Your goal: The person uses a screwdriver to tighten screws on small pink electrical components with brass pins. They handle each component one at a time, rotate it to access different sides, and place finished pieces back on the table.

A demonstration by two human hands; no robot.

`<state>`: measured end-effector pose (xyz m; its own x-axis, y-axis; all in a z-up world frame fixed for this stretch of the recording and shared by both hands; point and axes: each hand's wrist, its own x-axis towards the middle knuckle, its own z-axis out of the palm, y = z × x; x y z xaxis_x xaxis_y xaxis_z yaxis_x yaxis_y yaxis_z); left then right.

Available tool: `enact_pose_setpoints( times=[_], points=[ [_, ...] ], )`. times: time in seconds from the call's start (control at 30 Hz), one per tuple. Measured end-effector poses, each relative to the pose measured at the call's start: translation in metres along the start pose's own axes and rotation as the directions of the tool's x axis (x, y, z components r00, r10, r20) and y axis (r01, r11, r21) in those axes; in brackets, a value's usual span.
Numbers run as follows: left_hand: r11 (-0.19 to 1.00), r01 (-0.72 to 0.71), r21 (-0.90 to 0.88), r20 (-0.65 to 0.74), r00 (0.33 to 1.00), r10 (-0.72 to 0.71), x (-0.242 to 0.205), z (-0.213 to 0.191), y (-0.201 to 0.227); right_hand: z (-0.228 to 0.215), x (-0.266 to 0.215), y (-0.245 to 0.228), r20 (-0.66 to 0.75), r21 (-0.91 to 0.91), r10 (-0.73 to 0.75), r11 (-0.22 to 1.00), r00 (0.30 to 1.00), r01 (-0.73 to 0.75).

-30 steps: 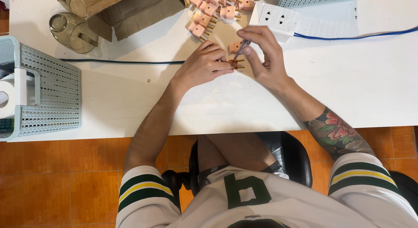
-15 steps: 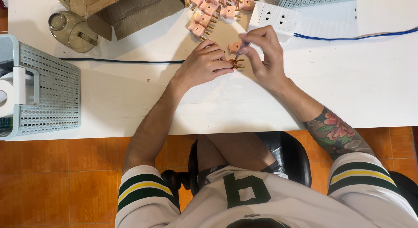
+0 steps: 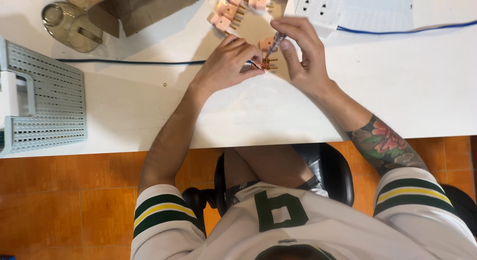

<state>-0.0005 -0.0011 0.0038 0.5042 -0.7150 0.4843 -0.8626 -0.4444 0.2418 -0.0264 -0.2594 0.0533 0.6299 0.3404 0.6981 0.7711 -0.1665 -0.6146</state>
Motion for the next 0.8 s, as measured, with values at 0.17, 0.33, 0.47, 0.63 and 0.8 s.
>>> enact_pose_setpoints(
  times=[0.17,0.33,0.47,0.63,0.8],
  points=[
    [0.983,0.095,-0.155,0.013,0.996,-0.094,0.007,-0.016,0.011,0.002,-0.004,0.01,-0.025,0.007,-0.043,0.999,0.999,0.043],
    [0.956,0.171,-0.237,0.055,0.985,-0.163,0.007,-0.022,0.015,-0.001,0.0,0.001,0.029,0.015,-0.009,1.0,1.0,0.009],
    [0.923,0.249,-0.294,0.1,0.968,-0.229,0.008,-0.026,0.018,0.002,-0.002,0.006,-0.02,0.018,-0.03,0.999,0.999,0.03],
    [0.918,0.26,-0.3,0.107,0.965,-0.239,0.008,-0.023,0.017,-0.003,0.001,-0.002,0.016,0.052,0.017,0.999,1.0,-0.018],
    [0.922,0.233,-0.309,0.07,0.972,-0.223,0.008,-0.018,0.019,0.001,-0.002,0.007,-0.014,0.033,-0.04,0.999,0.999,0.04]
  ],
)
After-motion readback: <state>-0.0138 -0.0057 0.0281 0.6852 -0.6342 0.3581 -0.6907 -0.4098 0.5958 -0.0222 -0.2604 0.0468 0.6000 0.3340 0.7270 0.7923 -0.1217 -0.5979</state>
